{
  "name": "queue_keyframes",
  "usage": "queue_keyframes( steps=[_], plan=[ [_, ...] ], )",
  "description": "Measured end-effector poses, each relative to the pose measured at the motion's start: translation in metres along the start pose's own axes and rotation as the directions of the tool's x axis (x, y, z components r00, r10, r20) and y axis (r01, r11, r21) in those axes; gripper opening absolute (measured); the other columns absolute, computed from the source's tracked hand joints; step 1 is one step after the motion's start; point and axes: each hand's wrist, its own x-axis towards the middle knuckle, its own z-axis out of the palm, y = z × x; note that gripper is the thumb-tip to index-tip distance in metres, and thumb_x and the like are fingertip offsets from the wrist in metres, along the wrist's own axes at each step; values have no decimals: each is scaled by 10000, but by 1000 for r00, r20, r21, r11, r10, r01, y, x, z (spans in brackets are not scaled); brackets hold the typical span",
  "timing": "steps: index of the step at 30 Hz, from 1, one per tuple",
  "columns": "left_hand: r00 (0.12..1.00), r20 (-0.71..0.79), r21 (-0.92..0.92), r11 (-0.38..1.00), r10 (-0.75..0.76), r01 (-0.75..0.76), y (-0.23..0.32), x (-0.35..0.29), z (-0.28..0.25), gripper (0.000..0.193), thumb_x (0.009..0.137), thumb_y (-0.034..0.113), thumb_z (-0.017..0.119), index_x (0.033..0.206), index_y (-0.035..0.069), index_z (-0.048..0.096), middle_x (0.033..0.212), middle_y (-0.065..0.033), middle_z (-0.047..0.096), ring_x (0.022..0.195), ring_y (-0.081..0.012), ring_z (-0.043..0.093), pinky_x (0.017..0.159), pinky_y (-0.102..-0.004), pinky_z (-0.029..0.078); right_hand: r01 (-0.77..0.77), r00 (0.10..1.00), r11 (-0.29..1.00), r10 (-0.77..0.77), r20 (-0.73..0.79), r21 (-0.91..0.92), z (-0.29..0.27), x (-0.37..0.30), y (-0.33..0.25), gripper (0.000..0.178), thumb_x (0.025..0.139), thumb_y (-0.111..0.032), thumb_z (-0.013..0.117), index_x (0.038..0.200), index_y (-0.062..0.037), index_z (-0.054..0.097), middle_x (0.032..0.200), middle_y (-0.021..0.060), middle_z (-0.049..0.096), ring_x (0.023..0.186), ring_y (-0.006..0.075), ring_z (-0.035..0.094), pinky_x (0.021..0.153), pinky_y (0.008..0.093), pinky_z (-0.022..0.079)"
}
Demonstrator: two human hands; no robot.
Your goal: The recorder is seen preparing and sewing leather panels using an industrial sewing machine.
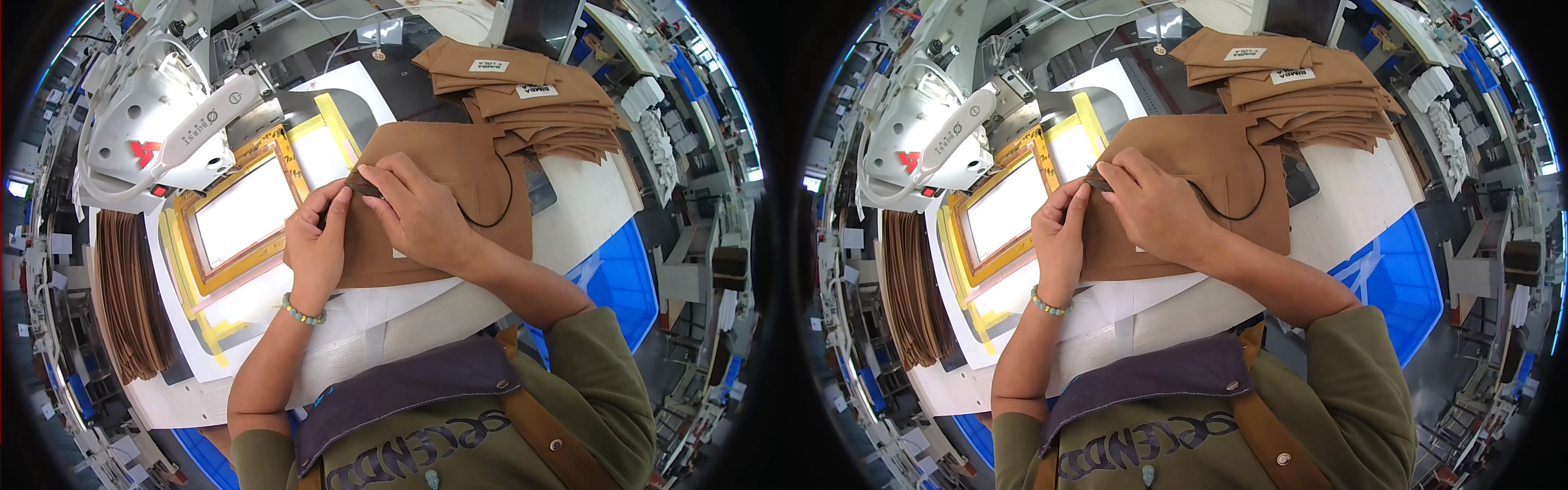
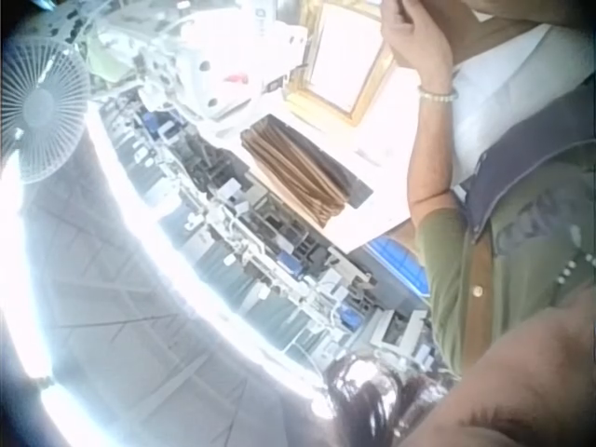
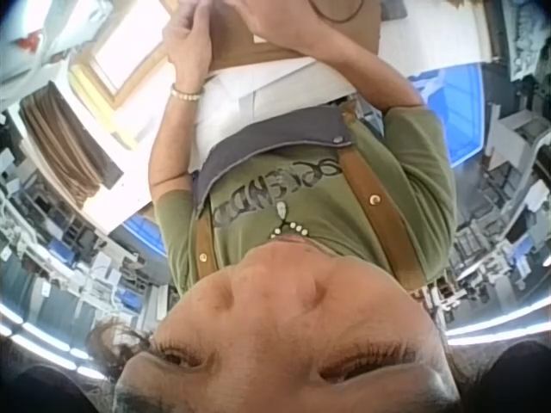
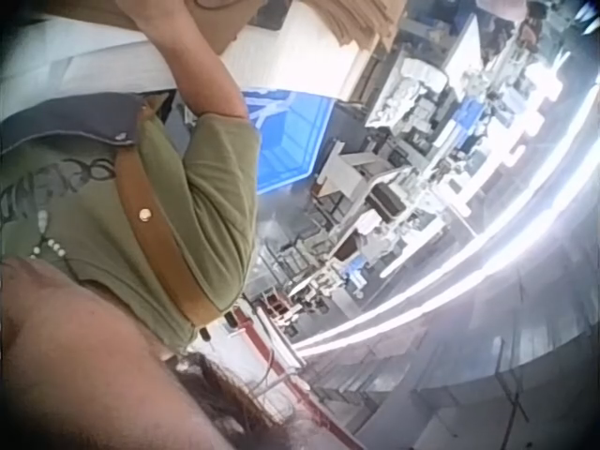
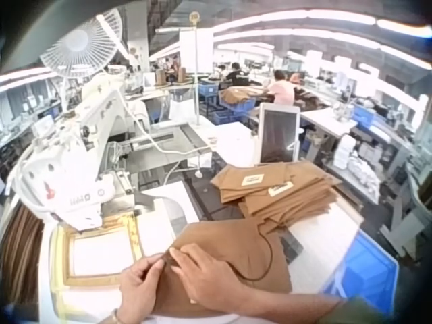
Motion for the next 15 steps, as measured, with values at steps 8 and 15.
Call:
queue_keyframes(
  steps=[8,15],
  plan=[
    [999,-20,31,999,45,-44,0,-5,4,227,1091,188,722,1169,-5,812,1008,-33,811,895,-67,669,825,-255,537,-9,1000,1000,9,-10,11,3,-1,-1,355,986,-83,722,1311,19,621,1206,150,615,1033,356,712,776,432,599],
    [984,54,232,956,169,-177,-4,0,0,175,1053,138,737,1089,-23,796,895,-132,755,791,-211,690,759,-328,531,82,993,992,-90,-78,-100,13,-4,8,389,964,-49,735,1343,-15,653,1193,135,658,1012,357,713,772,420,601]
  ],
)
